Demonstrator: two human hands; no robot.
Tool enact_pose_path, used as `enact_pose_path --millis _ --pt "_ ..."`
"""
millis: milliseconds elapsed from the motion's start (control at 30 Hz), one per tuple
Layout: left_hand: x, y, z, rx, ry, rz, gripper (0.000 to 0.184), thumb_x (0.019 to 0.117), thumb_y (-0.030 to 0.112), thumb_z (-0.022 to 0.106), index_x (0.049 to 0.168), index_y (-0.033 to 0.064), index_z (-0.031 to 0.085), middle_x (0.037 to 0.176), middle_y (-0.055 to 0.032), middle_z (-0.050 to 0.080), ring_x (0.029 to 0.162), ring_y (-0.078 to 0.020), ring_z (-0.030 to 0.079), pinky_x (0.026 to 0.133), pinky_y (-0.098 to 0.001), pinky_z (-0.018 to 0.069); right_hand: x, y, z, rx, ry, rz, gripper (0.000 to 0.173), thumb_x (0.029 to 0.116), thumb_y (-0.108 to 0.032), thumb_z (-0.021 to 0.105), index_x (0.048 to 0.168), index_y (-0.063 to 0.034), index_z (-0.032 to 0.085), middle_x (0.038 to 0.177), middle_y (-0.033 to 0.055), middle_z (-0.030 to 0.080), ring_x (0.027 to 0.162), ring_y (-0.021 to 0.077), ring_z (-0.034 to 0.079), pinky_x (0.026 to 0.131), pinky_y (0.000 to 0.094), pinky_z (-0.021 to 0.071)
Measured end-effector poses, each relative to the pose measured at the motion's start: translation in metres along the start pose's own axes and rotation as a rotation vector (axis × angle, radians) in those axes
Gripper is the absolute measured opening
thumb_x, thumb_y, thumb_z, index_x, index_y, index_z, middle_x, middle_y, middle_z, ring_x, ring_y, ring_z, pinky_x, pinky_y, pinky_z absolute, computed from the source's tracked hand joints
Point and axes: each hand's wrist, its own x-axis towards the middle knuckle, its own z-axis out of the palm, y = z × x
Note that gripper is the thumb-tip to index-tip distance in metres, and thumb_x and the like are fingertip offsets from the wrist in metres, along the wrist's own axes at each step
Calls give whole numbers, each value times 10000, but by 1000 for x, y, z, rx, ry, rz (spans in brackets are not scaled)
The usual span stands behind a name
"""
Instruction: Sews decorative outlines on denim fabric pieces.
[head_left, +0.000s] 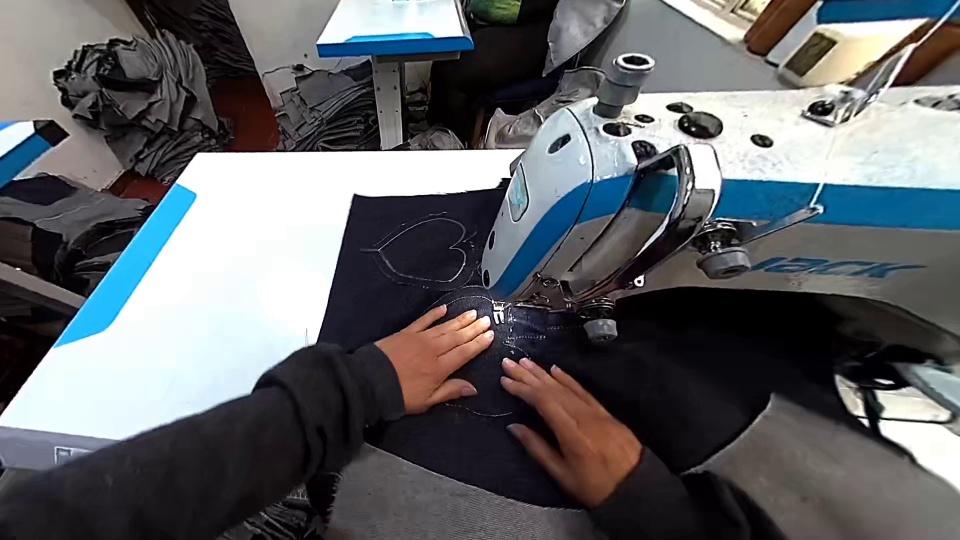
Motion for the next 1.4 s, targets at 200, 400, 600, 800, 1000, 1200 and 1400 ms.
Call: enact_pose_path --millis 200,400,600,800,1000,1200,1400 --pt "34 63 18 61 131 -500 728 1008 494 516 1480 -58 478 1578 -220 434 1499 -347 380 1199 -618 264 40 61 -19 174 -53 -111 302 843 17 507 1038 47 735 1230 149 734 1199 364 681 1016 526 535" --pt "45 67 22 124 116 -618 766 1010 536 494 1488 -61 464 1586 -209 428 1509 -331 367 1209 -580 273 53 77 -19 149 -65 -78 374 828 2 473 1088 4 742 1196 125 751 1096 344 730 922 530 574" --pt "45 64 16 122 69 -613 763 1026 538 459 1505 -56 442 1609 -197 397 1528 -317 331 1228 -566 237 52 77 -18 154 -59 -66 378 837 2 463 1095 6 739 1239 127 735 1122 346 720 953 527 560" --pt "44 65 13 100 75 -600 762 1029 531 457 1507 -62 434 1606 -203 400 1528 -318 332 1227 -570 236 50 79 -16 128 -54 -96 381 837 -12 456 1104 10 727 1246 119 734 1139 344 713 967 518 556" --pt "23 5 -4 51 7 -208 705 1025 494 499 1492 -34 476 1561 -203 466 1491 -324 401 1217 -583 275 37 32 -17 75 -75 -11 377 815 120 590 1167 59 710 1341 195 668 1279 402 619 1078 564 480" --pt "36 -21 -52 30 -214 -229 543 1025 365 571 1452 31 560 1550 -148 500 1536 -327 311 1241 -639 107 75 34 -62 -98 -650 -391 398 1034 -129 566 1397 32 589 1455 236 571 1390 381 523 1190 502 363" --pt "42 20 4 93 30 -581 785 987 690 400 1525 126 494 1635 -210 341 1541 -445 231 1193 -705 155 51 87 -27 88 -203 -613 471 1061 -374 457 1348 -66 669 1385 128 660 1309 301 613 1115 412 463"
